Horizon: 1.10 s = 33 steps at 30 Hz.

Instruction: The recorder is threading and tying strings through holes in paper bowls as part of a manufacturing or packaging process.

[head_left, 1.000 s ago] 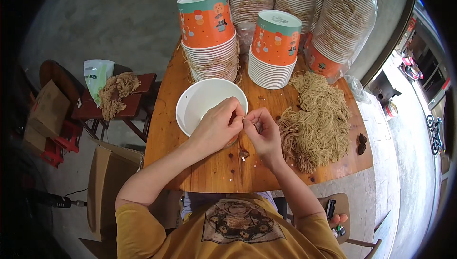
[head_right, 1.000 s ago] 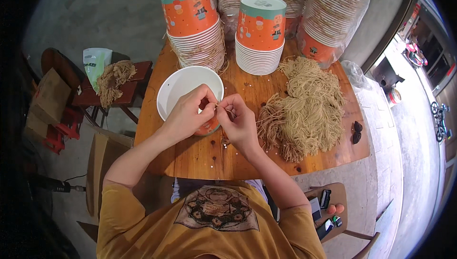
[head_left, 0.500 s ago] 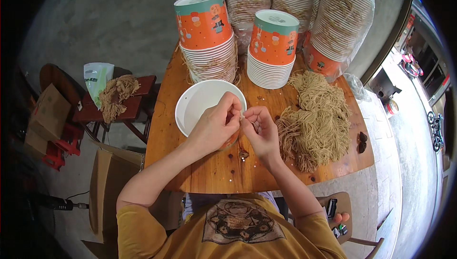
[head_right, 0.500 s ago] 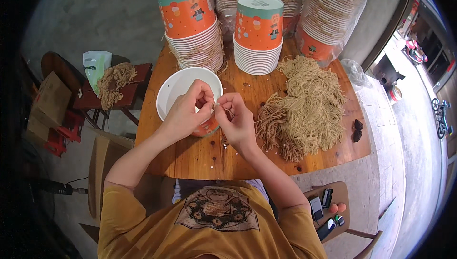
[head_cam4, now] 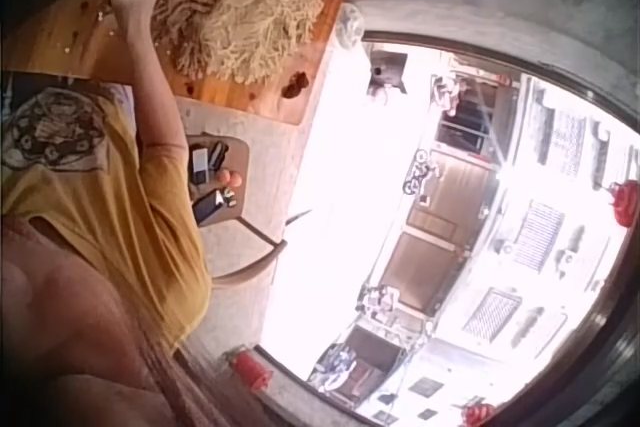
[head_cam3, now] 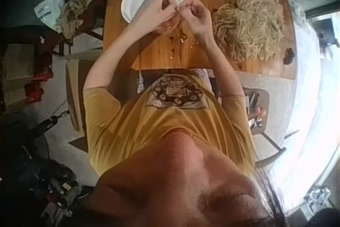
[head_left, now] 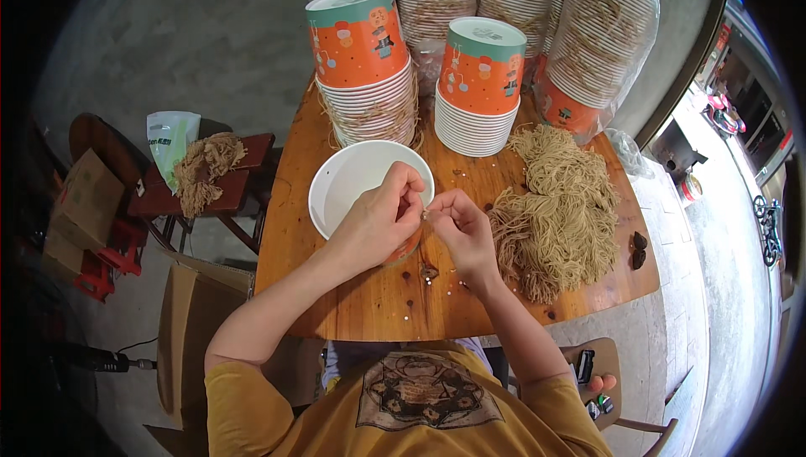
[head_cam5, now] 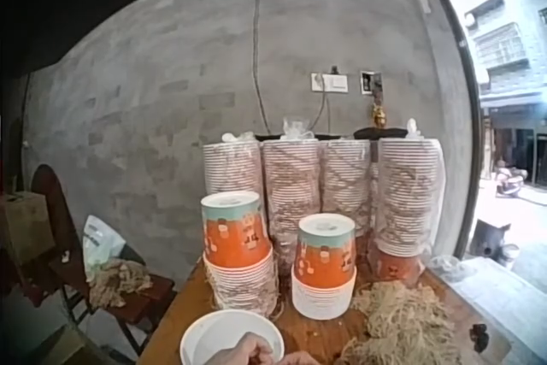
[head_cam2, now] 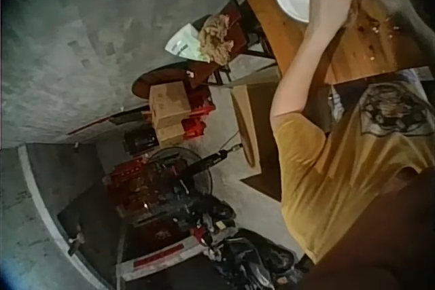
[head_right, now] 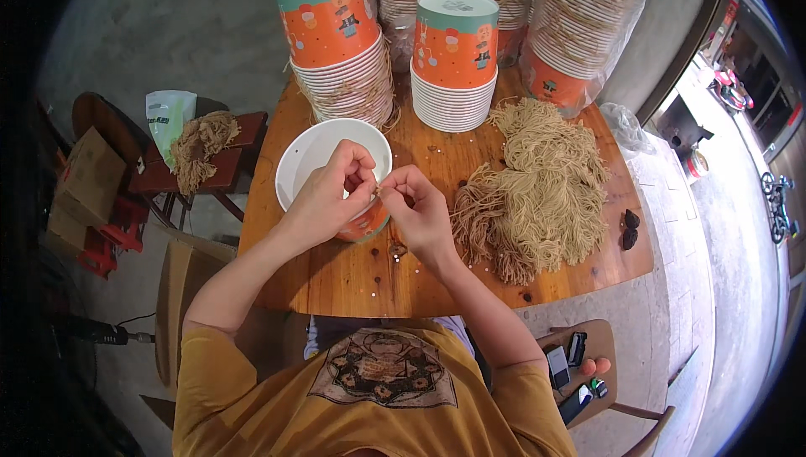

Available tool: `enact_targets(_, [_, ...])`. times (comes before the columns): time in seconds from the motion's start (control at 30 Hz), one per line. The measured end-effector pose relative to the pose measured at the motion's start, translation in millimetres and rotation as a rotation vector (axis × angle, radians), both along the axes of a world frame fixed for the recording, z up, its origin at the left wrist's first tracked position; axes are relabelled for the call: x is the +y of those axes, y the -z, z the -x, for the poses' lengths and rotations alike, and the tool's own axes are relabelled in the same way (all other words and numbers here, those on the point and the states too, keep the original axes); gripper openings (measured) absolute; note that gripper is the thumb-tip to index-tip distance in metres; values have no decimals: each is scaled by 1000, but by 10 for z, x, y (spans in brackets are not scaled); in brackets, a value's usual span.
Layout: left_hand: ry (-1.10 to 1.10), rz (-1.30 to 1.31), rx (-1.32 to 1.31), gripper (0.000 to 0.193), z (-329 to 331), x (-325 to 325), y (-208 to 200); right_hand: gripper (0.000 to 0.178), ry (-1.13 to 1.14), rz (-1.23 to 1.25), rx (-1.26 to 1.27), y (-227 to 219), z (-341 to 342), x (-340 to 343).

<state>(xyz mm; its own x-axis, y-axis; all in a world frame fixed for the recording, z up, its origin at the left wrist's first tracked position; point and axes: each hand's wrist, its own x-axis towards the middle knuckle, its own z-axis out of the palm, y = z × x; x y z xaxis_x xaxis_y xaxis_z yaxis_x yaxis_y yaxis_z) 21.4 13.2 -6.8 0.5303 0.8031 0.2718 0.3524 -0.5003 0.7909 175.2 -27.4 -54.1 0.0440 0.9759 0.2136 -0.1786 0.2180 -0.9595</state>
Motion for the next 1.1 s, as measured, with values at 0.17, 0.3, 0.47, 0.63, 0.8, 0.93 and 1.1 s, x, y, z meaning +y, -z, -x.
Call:
enact_targets(0.17, [-5,-19,3,16,-2,-16,-1,5,-55,157,64,-58,-2,-30])
enact_targets(0.3, [62,-121,58,11,22,13,20,5,-92,292,250,-95,1,-51])
enact_targets(0.47, [58,-239,90,9,40,-56,9,5,-108,357,309,-81,-3,-56])
enact_targets(0.63, [52,-231,94,8,34,-115,-6,9,-170,352,372,-31,-50,-47])
enact_targets(0.8, [20,-311,136,8,31,-86,37,9,-168,360,366,-37,-58,-42])
enact_targets(0.93, [9,-97,37,9,39,-23,20,7,-81,239,195,-88,-9,-36])
enact_targets(1.1, [48,250,-84,10,64,38,8,8,-1,-19,8,48,-4,13])
